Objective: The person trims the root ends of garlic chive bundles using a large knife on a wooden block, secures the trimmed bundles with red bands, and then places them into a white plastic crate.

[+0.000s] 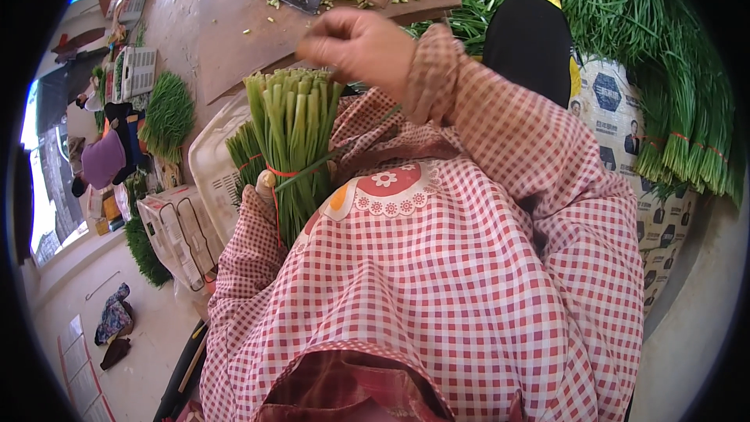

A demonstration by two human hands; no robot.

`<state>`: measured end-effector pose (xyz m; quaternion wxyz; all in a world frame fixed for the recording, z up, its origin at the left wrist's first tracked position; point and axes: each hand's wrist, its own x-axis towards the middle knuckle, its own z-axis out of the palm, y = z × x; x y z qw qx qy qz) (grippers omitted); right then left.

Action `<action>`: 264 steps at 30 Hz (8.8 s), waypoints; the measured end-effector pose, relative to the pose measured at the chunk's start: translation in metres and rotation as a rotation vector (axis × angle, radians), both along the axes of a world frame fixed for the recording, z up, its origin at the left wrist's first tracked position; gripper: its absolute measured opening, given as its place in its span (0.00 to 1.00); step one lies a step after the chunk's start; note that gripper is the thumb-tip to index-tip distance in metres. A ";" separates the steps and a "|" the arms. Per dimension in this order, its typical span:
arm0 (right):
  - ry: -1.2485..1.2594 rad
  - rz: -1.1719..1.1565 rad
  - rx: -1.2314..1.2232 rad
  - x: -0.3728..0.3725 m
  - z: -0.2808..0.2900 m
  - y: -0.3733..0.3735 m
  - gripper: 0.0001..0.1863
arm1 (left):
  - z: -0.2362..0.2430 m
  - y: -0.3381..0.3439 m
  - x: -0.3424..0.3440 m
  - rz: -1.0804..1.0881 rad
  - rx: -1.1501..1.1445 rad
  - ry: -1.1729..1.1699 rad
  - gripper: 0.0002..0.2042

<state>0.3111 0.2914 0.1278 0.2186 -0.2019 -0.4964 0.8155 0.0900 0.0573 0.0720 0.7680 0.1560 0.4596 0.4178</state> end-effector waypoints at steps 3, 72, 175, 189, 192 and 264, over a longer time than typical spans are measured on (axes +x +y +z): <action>-0.122 -0.017 0.033 0.006 -0.016 0.014 0.16 | 0.003 -0.003 -0.001 0.019 -0.011 -0.029 0.39; -0.136 -0.161 1.246 -0.017 -0.045 0.012 0.06 | 0.051 0.033 0.062 0.309 -0.092 0.381 0.33; -0.453 0.223 0.454 0.015 -0.029 0.045 0.18 | 0.041 0.036 0.086 0.114 -0.125 0.168 0.38; -0.228 0.498 0.910 0.004 -0.006 0.012 0.38 | 0.046 0.022 0.077 0.180 -0.072 0.110 0.39; -0.450 0.325 0.680 0.006 -0.035 0.034 0.24 | 0.036 0.017 0.073 0.114 -0.094 0.202 0.38; 0.076 0.225 0.548 -0.002 -0.040 0.001 0.05 | 0.038 0.004 0.075 0.267 -0.056 0.204 0.34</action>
